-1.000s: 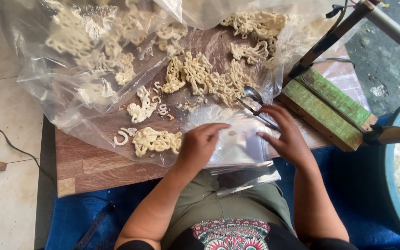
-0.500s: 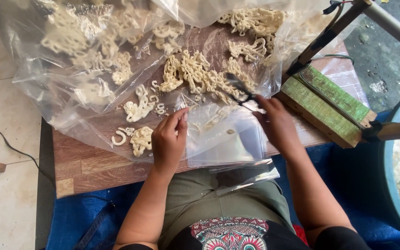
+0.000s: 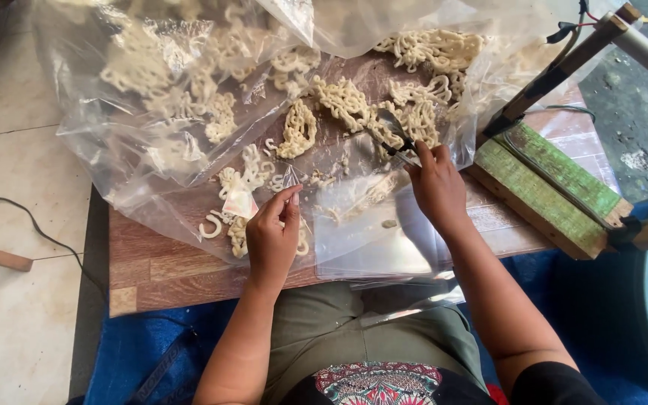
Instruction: Packaging individual crackers into small plastic bags from a large pile on a production floor.
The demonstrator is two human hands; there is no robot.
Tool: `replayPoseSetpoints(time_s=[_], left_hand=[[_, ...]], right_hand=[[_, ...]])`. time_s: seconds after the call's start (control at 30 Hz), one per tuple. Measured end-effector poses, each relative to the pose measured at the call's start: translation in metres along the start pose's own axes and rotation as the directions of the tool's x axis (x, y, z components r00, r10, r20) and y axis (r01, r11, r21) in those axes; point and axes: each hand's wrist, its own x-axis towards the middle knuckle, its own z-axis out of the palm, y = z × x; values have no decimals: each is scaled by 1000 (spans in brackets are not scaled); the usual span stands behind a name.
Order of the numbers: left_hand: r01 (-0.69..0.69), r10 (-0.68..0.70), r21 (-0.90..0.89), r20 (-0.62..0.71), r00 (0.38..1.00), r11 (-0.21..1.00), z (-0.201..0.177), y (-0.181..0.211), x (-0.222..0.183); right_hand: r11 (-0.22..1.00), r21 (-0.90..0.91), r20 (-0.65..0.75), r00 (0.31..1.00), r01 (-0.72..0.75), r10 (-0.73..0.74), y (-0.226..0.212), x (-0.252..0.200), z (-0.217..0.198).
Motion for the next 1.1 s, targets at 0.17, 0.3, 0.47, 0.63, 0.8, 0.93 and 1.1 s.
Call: replayPoseSetpoints(time_s=[0.17, 0.3, 0.47, 0.63, 0.8, 0.93, 1.1], left_hand=[[-4, 4, -22, 19, 1000, 1000, 11, 6, -1], [-12, 12, 15, 15, 1000, 1000, 12, 4, -2], [-2, 1, 36, 32, 999, 999, 5, -3, 4], [-2, 0, 59, 37, 999, 998, 7, -21, 11], [-55, 53, 90, 20, 998, 994, 5, -37, 24], [-158, 160, 191, 2, 987, 969, 15, -46, 23], [-586, 577, 337, 138, 805, 737, 43, -56, 9]], right_hand=[[967, -178, -106, 974, 181, -202, -22, 12, 15], [828, -510, -290, 860, 231, -419, -26, 40, 34], [928, -329, -237, 936, 174, -260, 6, 56, 44], [983, 179, 55, 997, 44, -54, 24, 24, -13], [283, 846, 512, 837, -451, -196, 41, -44, -52], [226, 742, 668, 667, -631, -330, 54, -74, -55], [177, 624, 752, 523, -761, -402, 53, -76, -66]])
